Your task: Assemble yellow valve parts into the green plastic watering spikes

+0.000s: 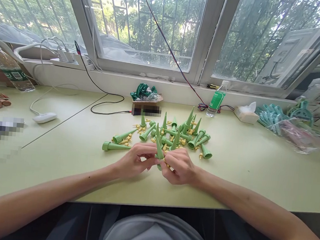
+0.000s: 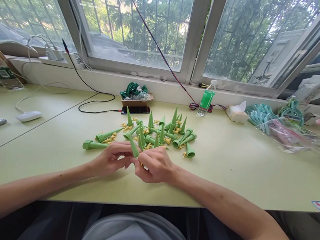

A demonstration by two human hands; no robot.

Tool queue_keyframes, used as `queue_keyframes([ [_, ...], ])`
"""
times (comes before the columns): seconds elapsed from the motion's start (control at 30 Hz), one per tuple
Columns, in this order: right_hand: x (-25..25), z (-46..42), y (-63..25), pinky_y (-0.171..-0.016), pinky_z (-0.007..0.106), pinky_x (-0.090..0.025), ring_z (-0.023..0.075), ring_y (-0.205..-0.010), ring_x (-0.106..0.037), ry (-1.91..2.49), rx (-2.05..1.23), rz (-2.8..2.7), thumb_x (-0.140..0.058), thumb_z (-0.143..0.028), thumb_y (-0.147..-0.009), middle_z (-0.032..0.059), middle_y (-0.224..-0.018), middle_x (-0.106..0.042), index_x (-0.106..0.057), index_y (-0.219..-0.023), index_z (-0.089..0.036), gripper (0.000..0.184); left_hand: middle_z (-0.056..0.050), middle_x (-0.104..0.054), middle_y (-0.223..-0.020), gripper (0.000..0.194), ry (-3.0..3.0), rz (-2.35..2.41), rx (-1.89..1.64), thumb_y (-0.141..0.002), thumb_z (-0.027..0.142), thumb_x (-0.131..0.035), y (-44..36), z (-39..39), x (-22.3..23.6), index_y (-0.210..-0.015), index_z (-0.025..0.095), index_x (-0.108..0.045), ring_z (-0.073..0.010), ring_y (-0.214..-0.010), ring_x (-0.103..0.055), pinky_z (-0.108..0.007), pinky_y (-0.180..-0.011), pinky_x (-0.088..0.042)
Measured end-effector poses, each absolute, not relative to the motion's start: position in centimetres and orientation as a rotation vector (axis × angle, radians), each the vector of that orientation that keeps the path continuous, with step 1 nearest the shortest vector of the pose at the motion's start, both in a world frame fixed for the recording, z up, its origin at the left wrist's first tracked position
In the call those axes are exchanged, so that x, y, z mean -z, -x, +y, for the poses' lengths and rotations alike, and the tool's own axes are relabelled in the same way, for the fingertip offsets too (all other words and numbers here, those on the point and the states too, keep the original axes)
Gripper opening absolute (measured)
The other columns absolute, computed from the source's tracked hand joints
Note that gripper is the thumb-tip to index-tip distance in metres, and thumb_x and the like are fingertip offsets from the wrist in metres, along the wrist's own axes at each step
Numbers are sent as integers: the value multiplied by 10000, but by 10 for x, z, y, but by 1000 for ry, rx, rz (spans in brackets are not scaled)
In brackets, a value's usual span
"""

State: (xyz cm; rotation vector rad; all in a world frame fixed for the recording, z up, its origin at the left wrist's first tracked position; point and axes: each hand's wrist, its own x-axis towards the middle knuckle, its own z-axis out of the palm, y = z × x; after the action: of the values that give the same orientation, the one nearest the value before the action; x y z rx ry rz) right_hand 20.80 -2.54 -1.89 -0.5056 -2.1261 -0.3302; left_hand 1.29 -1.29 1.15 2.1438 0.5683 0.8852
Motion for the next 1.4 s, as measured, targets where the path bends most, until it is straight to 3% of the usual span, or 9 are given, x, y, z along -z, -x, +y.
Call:
queue_keyframes([
  [0.37, 23, -25, -208, -471, 286, -225, 114, -442, -225, 509, 282, -2062, -420, -164, -927, -62, -498, -296, -265, -629, -242, 345, -8, -554, -631, 279, -2227, 571, -952, -957, 294, -613, -13, -15, -12, -741, 133, -687, -82, -526, -501, -195, -484, -422],
  [0.67, 16, -25, -207, -450, 272, -203, 100, -436, -235, 488, 244, -2054, -493, -196, -927, -75, -486, -314, -266, -635, -240, 372, -28, -581, -735, 242, -2080, 515, -894, -951, 330, -622, -13, -13, -10, -841, 128, -697, -72, -529, -526, -188, -478, -464],
  [0.8, 15, -25, -207, -445, 259, -208, 86, -414, -248, 527, 294, -2060, -511, -221, -949, -85, -464, -322, -273, -628, -238, 400, 1, -555, -624, 297, -1930, 542, -811, -959, 406, -594, -11, -11, -4, -949, 119, -672, -76, -486, -498, -187, -443, -438],
  [1.03, 11, -28, -206, -446, 241, -248, 83, -407, -333, 431, 281, -2013, -542, -230, -945, -77, -465, -424, -436, -687, -225, 279, 14, -554, -577, 339, -1797, 567, -743, -953, 425, -600, -8, -8, 3, -1064, 105, -618, -88, -452, -524, -195, -431, -426],
  [1.23, 17, -22, -214, -467, 243, -261, 86, -412, -307, 485, 288, -2119, -428, -366, -1022, -62, -483, -387, -402, -643, -221, 406, 19, -566, -584, 302, -1813, 575, -788, -931, 424, -642, -10, -8, -5, -965, 126, -607, -90, -460, -532, -197, -424, -426],
  [1.4, 13, -17, -222, -457, 252, -256, 94, -413, -298, 537, 201, -1990, -252, -333, -1072, -38, -506, -393, -388, -660, -222, 448, -6, -602, -665, 214, -1912, 551, -889, -937, 345, -647, -8, -6, -9, -919, 137, -600, -94, -525, -555, -209, -480, -460],
])
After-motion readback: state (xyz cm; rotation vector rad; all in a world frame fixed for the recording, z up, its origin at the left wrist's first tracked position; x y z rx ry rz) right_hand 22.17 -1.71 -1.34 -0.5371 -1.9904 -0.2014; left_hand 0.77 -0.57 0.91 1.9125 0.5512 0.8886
